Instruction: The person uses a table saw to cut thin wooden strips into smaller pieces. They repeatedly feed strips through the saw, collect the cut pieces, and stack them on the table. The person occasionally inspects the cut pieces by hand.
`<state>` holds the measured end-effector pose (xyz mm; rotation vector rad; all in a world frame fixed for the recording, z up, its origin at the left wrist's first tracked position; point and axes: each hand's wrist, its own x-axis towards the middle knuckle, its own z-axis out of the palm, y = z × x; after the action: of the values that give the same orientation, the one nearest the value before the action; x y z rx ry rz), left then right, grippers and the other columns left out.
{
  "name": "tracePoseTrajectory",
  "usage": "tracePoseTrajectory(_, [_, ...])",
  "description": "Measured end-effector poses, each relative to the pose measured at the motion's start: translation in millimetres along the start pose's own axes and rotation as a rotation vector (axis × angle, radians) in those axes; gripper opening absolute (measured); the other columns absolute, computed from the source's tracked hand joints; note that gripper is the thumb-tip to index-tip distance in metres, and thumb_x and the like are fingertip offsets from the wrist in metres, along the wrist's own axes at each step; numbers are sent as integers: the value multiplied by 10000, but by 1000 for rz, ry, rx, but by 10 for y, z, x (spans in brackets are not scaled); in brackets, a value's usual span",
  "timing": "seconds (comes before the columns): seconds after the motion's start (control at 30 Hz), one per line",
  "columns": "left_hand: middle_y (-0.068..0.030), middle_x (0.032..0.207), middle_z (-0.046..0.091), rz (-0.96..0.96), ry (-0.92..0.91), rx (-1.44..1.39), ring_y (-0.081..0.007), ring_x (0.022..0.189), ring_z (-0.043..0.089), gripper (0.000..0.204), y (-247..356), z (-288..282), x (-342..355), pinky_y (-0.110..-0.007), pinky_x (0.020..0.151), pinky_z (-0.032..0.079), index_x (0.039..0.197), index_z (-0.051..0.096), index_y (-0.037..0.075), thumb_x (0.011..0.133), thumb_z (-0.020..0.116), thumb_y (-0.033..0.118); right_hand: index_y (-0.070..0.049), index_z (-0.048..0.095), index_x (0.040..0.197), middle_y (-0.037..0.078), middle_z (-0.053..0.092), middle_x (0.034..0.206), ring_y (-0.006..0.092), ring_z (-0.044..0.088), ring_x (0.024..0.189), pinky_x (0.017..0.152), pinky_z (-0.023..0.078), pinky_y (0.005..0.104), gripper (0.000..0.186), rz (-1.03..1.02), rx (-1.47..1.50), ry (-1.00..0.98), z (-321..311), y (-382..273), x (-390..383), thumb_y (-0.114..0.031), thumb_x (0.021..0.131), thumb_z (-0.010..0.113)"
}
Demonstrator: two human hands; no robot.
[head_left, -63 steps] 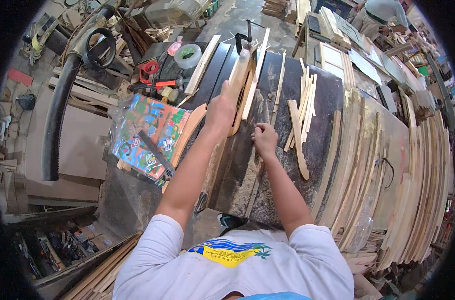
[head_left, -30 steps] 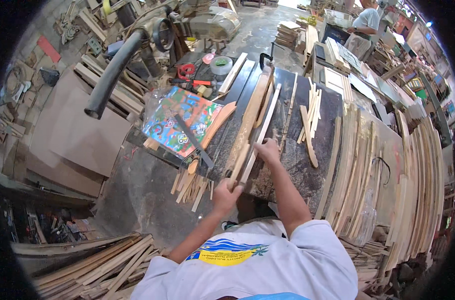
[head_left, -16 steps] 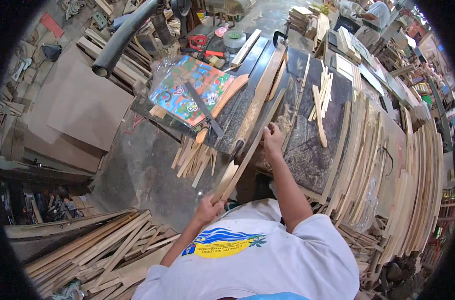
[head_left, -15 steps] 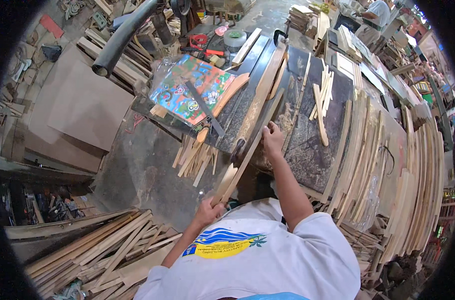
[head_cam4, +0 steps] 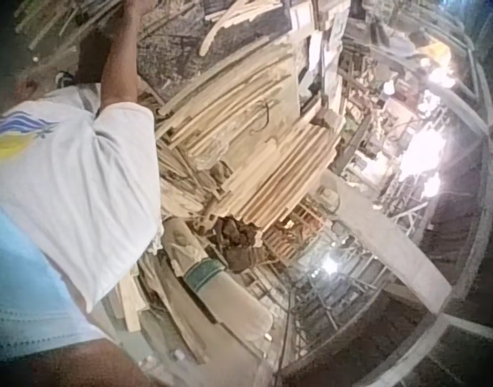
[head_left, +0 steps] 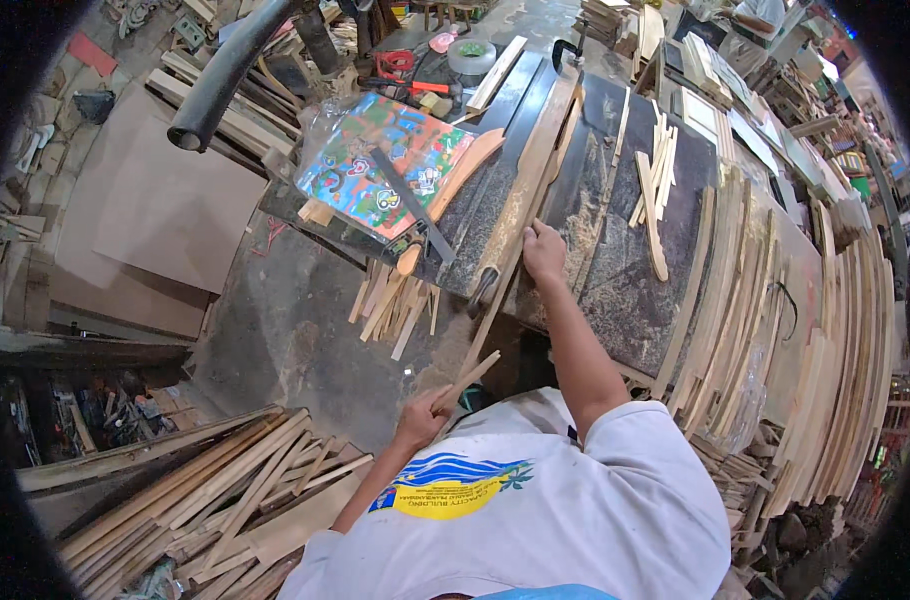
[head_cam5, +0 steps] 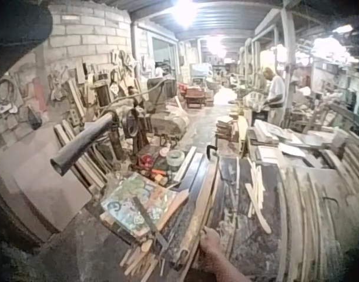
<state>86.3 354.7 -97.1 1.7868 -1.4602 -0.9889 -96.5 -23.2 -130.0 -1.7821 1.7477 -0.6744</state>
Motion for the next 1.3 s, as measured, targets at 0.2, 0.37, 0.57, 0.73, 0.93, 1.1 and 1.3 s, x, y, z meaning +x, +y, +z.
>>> tracePoseTrajectory(0.2, [-199,1103,702,-115,15,-6,-388,985,701,426,81,66,361,-443,838,553,1193,698,35,822,853,177,-51,701,1328,222,728,1157,435,675,1115,968,521,527,393,15,22,27,-38,-59,237,-264,1014,600])
tracePoseTrajectory(0.37, [-157,1099,647,-1,253,66,-370,988,676,614,89,175,542,-447,816,543,1209,664,45,731,945,308,-85,732,1237,230,736,1094,446,684,1068,929,527,523,314,25,41,57,-111,-99,408,-249,999,609])
tracePoseTrajectory(0.57, [-142,1219,611,-85,364,104,-376,1076,653,762,209,284,762,-442,865,551,1310,602,49,710,954,358,-90,747,1217,195,742,1152,437,683,1098,941,531,527,305,142,73,36,-266,-359,582,-265,1001,621])
tracePoseTrajectory(0.73, [-189,1282,569,-11,425,170,-399,1174,608,831,269,350,994,-488,953,525,1380,539,44,739,945,381,-81,785,1107,175,758,1145,419,701,1076,955,532,519,328,187,78,145,-113,-105,880,-356,984,656])
tracePoseTrajectory(0.93, [-210,1327,545,-19,410,179,-424,1196,604,878,238,351,1035,-519,951,528,1405,519,47,747,922,467,-84,804,1087,178,770,1099,391,719,1047,927,553,497,321,155,48,70,-19,-111,305,-354,980,670])
tracePoseTrajectory(1.1, [-209,1335,530,48,438,258,-437,1166,614,893,277,366,1202,-530,920,542,1426,497,53,792,835,583,-88,807,1097,180,773,1081,380,727,1038,915,557,505,285,252,121,70,-170,-277,368,-316,988,677])
tracePoseTrajectory(1.3, [-220,1299,528,103,491,269,-438,1151,607,880,400,461,1534,-528,899,548,1447,488,54,857,734,660,-87,805,1104,190,769,1088,392,723,1040,921,556,511,297,263,95,113,-223,-298,742,-325,997,664])
